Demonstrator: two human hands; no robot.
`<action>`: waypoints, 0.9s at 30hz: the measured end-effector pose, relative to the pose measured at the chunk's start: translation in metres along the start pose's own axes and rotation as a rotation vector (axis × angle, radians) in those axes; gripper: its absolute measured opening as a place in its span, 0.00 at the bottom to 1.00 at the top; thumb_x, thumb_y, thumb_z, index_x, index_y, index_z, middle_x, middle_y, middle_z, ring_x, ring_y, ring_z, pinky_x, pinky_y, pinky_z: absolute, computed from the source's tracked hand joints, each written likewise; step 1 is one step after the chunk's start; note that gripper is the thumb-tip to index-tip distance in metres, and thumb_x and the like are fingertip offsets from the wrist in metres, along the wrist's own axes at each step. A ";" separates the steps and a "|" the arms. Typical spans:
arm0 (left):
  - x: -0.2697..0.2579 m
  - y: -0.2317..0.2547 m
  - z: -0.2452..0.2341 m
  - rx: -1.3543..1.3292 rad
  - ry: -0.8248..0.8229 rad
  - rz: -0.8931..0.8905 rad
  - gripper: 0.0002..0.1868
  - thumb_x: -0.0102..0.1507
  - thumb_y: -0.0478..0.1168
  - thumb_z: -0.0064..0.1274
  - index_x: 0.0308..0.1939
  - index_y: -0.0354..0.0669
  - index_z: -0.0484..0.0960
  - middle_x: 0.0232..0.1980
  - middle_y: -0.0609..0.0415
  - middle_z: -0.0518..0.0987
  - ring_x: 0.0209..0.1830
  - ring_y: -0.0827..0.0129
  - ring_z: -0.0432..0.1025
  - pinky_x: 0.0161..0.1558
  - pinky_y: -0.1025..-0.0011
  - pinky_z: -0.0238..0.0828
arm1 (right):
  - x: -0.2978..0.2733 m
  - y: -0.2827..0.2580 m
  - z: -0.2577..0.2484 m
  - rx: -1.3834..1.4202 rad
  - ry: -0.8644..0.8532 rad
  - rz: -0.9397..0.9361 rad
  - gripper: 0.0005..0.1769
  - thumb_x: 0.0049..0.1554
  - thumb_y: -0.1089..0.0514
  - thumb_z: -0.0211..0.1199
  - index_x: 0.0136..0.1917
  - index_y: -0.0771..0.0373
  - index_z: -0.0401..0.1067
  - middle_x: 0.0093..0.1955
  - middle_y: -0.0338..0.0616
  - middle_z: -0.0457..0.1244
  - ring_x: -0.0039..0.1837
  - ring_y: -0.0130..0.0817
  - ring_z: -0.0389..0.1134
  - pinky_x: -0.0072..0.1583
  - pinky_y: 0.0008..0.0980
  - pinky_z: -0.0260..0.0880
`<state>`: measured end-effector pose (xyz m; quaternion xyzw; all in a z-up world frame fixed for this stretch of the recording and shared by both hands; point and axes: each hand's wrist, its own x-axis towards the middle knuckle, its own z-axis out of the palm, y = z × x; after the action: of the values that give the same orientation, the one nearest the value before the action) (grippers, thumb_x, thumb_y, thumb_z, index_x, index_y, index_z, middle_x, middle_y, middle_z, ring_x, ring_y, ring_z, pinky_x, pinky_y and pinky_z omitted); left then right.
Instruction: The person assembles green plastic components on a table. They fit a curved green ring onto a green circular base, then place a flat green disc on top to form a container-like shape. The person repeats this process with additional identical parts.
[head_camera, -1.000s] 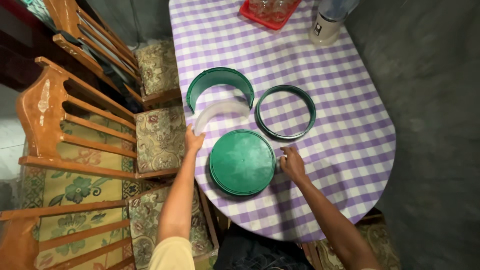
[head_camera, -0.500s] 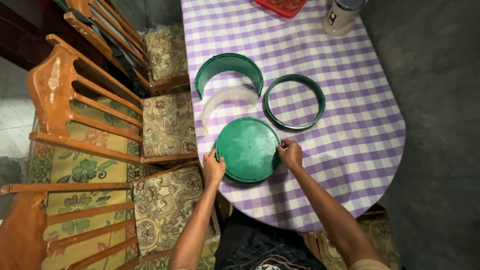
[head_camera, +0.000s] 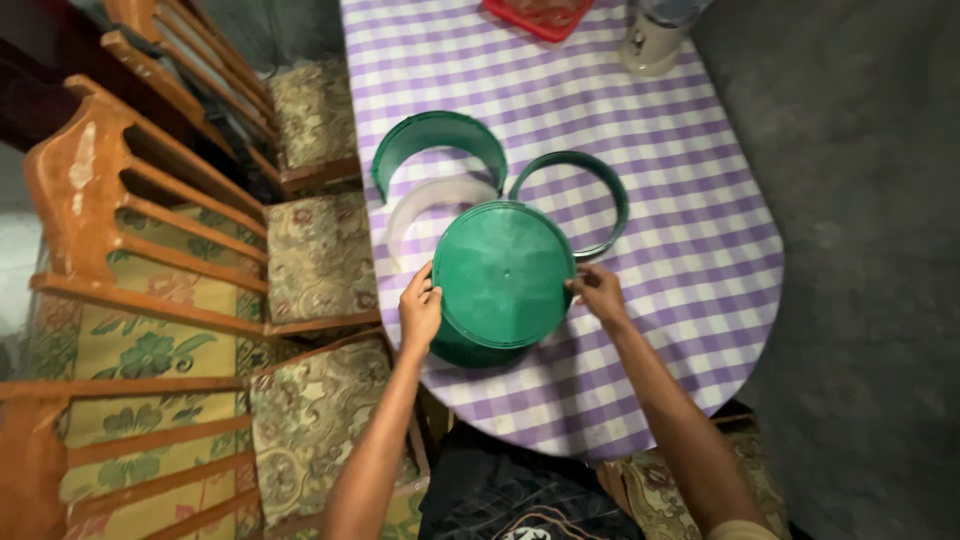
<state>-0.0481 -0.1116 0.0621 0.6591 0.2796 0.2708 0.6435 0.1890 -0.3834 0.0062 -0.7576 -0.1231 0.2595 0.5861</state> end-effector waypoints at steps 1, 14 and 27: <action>0.001 0.006 0.001 -0.069 -0.059 -0.099 0.29 0.65 0.26 0.49 0.72 0.38 0.70 0.51 0.46 0.82 0.45 0.66 0.79 0.42 0.71 0.76 | -0.001 -0.008 -0.015 0.090 0.010 -0.024 0.23 0.55 0.63 0.69 0.64 0.67 0.73 0.45 0.43 0.69 0.46 0.32 0.71 0.45 0.34 0.73; -0.014 0.030 0.064 -0.350 -0.449 -0.290 0.34 0.63 0.27 0.52 0.74 0.36 0.62 0.58 0.43 0.80 0.50 0.64 0.79 0.47 0.65 0.82 | -0.052 -0.097 -0.120 0.387 0.076 -0.086 0.26 0.65 0.58 0.63 0.73 0.69 0.68 0.52 0.45 0.68 0.50 0.31 0.67 0.50 0.32 0.69; -0.060 -0.057 0.128 -0.216 -0.716 -0.496 0.32 0.66 0.31 0.52 0.73 0.37 0.60 0.53 0.48 0.82 0.47 0.65 0.79 0.42 0.64 0.83 | -0.089 -0.071 -0.147 -0.107 0.220 -0.165 0.17 0.63 0.56 0.63 0.64 0.63 0.78 0.54 0.45 0.72 0.53 0.31 0.72 0.54 0.32 0.74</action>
<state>0.0010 -0.2433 0.0025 0.5533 0.1592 -0.1093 0.8103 0.2020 -0.5287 0.1221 -0.7989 -0.1336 0.1189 0.5742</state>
